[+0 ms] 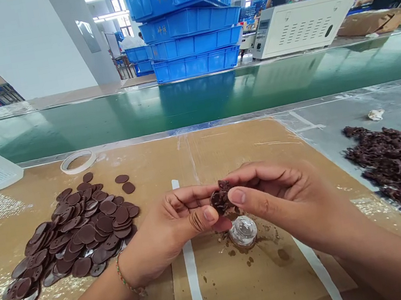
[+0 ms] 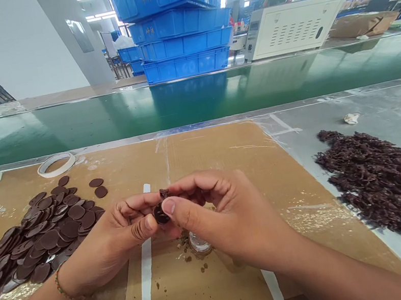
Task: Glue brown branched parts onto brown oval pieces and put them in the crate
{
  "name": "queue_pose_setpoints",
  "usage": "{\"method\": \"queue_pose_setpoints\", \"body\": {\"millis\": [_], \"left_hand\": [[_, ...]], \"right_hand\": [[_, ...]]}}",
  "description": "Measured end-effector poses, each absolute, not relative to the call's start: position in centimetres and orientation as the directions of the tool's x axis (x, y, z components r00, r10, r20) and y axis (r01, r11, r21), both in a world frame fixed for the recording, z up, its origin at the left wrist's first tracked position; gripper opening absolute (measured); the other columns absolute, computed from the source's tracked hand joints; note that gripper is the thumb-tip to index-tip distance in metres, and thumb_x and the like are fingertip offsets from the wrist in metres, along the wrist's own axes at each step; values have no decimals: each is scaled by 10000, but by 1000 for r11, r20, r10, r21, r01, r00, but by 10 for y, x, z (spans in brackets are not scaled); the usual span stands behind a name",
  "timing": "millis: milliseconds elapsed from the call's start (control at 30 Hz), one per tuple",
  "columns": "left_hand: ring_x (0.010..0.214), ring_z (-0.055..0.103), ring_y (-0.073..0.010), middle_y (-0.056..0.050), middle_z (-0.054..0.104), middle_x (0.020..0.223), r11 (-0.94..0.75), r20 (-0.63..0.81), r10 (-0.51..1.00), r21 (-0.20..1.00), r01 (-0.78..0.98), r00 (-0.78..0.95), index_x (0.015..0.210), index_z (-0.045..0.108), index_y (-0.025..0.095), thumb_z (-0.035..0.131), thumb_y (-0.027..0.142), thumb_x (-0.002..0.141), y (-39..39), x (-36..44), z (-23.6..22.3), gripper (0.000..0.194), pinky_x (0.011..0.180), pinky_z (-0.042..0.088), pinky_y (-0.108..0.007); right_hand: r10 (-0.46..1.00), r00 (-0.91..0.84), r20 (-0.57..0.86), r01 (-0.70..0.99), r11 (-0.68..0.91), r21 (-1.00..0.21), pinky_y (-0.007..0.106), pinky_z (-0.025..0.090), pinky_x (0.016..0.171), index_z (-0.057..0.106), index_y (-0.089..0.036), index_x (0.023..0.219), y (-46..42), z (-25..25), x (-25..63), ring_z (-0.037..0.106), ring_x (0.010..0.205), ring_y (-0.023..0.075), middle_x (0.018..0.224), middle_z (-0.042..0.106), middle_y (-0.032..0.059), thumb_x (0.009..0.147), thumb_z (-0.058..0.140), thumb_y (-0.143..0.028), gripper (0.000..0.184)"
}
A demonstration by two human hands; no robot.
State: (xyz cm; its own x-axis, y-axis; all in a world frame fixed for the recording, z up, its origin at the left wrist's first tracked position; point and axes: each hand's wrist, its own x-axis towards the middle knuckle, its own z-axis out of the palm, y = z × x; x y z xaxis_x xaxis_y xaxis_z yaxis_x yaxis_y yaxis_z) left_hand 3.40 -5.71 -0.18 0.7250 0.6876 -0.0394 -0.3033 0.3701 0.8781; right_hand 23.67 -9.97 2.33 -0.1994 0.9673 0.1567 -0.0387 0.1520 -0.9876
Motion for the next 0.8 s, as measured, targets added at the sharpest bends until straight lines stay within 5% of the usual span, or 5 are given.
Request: {"method": "queue_pose_setpoints", "body": {"millis": [433, 800], "left_hand": [[929, 728, -157, -33, 726, 1100, 351, -59, 701, 896, -271, 711, 1146, 751, 295, 799, 338, 879, -56, 34, -5, 275, 919, 594, -268], [866, 706, -100, -5, 729, 926, 353, -42, 706, 886, -300, 707, 1067, 785, 267, 842, 279, 835, -54, 38, -4, 239, 899, 590, -206]], "right_hand": [[975, -163, 148, -47, 142, -989, 157, 579, 640, 777, -276, 977, -99, 22, 235, 708, 746, 126, 896, 746, -6, 863, 809, -264, 120], [986, -127, 111, 154, 130, -979, 194, 483, 544, 762, -198, 870, -98, 22, 234, 619, 668, 135, 792, 704, 27, 844, 724, -303, 115]]}}
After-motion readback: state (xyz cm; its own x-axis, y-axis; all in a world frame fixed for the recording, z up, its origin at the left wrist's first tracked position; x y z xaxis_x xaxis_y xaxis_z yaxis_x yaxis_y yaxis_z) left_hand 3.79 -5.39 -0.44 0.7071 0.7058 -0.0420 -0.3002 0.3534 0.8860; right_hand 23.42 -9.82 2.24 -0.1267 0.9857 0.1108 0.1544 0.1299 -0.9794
